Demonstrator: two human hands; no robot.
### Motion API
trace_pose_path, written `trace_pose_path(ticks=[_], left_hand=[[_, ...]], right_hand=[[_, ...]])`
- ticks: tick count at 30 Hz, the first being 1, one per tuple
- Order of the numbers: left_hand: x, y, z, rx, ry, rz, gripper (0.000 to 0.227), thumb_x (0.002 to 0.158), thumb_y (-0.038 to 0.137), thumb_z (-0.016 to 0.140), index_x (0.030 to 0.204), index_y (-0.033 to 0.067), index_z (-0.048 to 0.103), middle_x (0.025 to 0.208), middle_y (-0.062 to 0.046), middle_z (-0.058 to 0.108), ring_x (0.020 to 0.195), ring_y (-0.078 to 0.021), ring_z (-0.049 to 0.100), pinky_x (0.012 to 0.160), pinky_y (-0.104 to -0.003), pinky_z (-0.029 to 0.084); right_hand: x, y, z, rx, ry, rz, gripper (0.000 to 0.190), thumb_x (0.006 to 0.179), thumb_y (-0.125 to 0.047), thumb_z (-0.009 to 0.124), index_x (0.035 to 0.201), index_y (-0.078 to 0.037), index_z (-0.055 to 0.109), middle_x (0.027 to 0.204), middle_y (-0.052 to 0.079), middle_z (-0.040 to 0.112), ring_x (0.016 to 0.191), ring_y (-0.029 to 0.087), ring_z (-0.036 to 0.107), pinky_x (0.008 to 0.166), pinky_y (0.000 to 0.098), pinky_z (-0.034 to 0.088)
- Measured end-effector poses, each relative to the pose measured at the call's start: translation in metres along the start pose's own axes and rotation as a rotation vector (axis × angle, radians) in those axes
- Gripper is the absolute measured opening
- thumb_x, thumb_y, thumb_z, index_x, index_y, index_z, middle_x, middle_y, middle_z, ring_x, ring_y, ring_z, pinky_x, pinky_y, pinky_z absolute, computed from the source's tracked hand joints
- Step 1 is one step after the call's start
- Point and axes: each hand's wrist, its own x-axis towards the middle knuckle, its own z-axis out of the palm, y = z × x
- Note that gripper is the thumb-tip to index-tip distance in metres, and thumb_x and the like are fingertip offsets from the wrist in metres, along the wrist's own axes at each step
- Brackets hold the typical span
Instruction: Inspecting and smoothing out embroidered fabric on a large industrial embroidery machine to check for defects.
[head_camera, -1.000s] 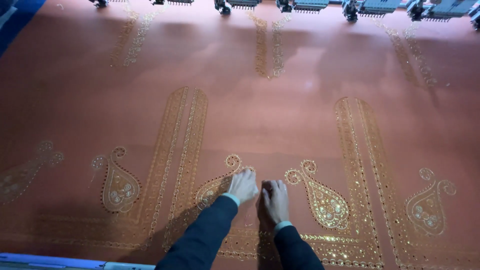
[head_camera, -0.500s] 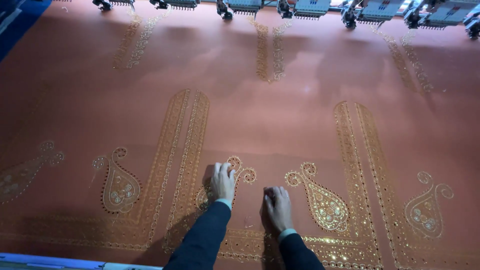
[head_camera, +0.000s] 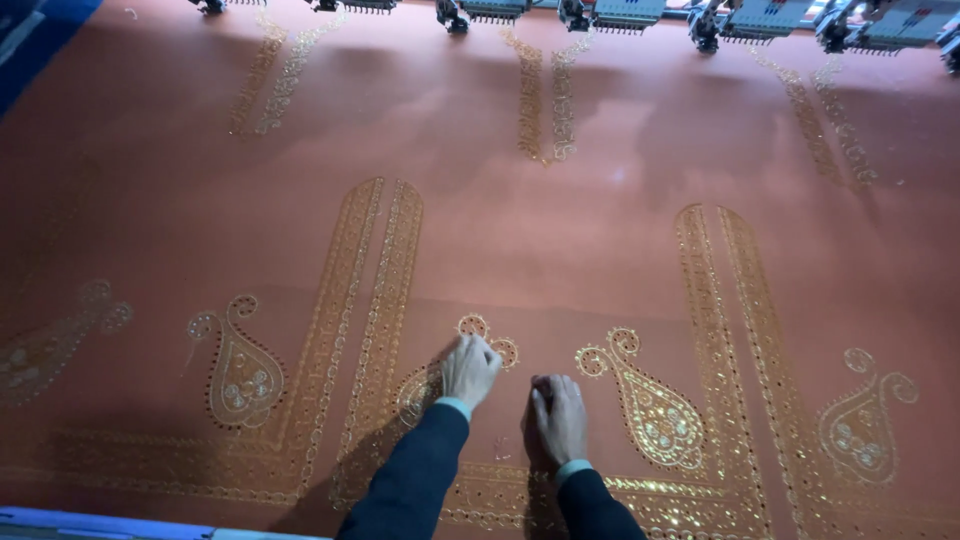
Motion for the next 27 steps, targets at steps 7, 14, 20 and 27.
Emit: trace_pose_path(ticks=[7,14,20,27], left_hand=[[0.007,-0.018,0.011,-0.231,0.219,-0.074,0.028,0.104,0.032,0.051,0.087,0.0122,0.062,0.097,-0.012,0.065,0.078,-0.0331,0.066,0.069,-0.05,0.049],[0.02,-0.014,0.014,-0.106,0.335,0.011,0.008,0.09,0.013,0.075,0.097,0.0153,0.071,0.103,-0.006,0.061,0.088,-0.0297,0.063,0.065,-0.047,0.054],[0.038,-0.032,0.067,0.247,0.297,0.063,0.027,0.086,0.005,0.066,0.112,0.0088,0.061,0.126,-0.012,0.054,0.113,-0.0355,0.057,0.066,-0.052,0.056],[0.046,-0.023,0.035,0.149,0.134,-0.085,0.02,0.081,0.031,0.068,0.094,0.0158,0.067,0.106,-0.014,0.064,0.096,-0.0346,0.07,0.076,-0.051,0.057]], right_hand=[[-0.003,-0.031,-0.016,0.038,0.009,0.052,0.012,0.089,-0.016,0.055,0.091,-0.013,0.066,0.096,0.009,0.067,0.094,0.029,0.058,0.084,0.0434,0.047],[0.0,-0.005,-0.006,0.01,-0.035,0.011,0.014,0.092,-0.017,0.059,0.102,-0.013,0.067,0.098,0.008,0.065,0.095,0.029,0.058,0.085,0.042,0.048],[0.0,-0.023,-0.013,0.029,-0.011,0.043,0.015,0.09,-0.017,0.056,0.097,-0.012,0.067,0.096,0.009,0.066,0.093,0.028,0.058,0.083,0.042,0.048],[0.002,-0.002,-0.003,0.006,-0.009,0.004,0.011,0.093,-0.018,0.059,0.101,-0.015,0.066,0.098,0.006,0.066,0.096,0.028,0.06,0.083,0.0418,0.049]])
